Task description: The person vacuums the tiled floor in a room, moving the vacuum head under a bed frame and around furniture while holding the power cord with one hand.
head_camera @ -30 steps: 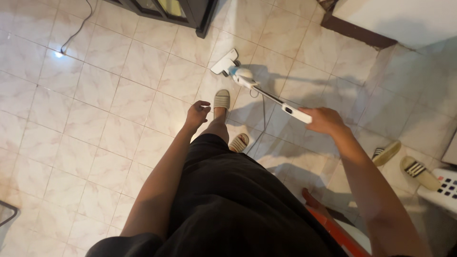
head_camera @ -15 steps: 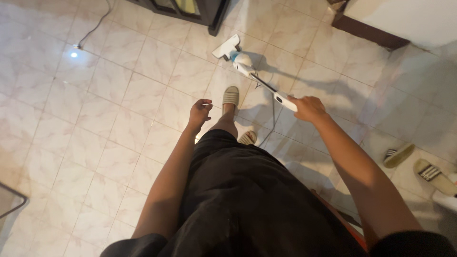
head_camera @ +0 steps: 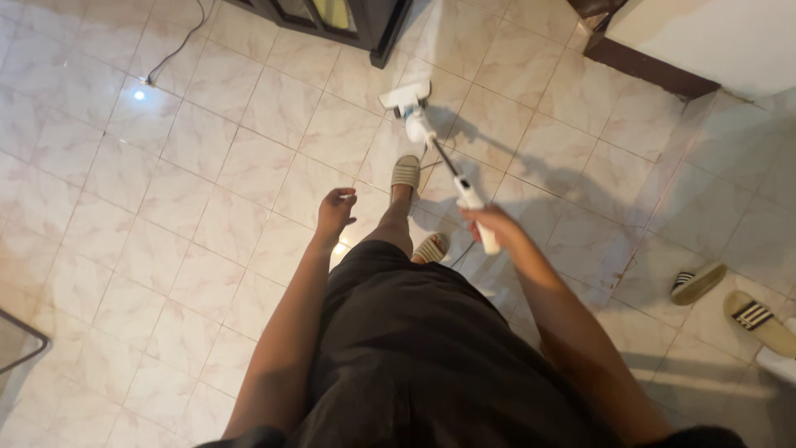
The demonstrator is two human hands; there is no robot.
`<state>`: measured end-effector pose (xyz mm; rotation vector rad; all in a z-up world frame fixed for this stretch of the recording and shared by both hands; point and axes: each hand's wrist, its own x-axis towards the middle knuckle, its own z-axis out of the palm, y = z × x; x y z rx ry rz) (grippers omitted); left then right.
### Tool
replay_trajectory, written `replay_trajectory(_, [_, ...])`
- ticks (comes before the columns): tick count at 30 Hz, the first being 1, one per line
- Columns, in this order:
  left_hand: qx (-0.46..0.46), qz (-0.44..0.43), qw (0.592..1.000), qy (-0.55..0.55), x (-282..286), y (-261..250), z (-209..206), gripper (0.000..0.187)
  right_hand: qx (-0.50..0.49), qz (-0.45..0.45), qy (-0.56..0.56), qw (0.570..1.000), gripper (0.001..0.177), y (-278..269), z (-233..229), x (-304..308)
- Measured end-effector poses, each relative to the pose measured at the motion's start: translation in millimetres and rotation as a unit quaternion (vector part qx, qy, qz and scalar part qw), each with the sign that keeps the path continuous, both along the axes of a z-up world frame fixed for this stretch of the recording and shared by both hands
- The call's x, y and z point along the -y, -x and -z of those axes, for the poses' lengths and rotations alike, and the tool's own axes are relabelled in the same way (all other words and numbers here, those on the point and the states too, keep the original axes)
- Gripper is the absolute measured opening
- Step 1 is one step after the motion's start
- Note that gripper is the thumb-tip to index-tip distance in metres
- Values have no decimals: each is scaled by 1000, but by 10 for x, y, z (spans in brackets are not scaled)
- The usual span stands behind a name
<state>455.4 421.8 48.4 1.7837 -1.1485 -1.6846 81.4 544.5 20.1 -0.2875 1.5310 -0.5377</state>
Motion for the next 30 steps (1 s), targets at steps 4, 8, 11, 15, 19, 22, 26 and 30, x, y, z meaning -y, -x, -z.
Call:
replay_trajectory(4, [9, 12, 1000, -18, 9, -80, 39, 28, 13, 36, -40, 998, 36, -277, -499, -417])
replay_trajectory(8, [-24, -14, 999, -32, 323, -33, 41, 25, -25, 69, 38, 997, 30, -45, -887, -591])
replay_trajectory(11, [-32, -3, 998, -49, 553, 96, 125, 25, -76, 91, 17, 993, 27, 113, -1092, -764])
replay_trajectory(15, [-4, 32, 998, -59, 962, 229, 357, 26, -75, 177, -25, 981, 24, -125, -1245, -811])
replay_trajectory(19, [-10, 108, 994, -26, 1532, 294, 686, 29, -52, 282, -21, 958, 19, -415, -1256, -569])
replay_trajectory(22, [-4, 167, 985, -39, 1971, 322, 727, 31, -45, 272, -19, 961, 27, -544, -1289, -174])
replay_trajectory(26, [-66, 175, 979, -84, 2790, 389, 651, 30, -69, 213, -76, 972, 21, -676, -1187, 725])
replay_trajectory(30, [0, 185, 977, -108, 3447, 172, 681, 29, -60, 304, -22, 951, 24, -682, -907, 1547])
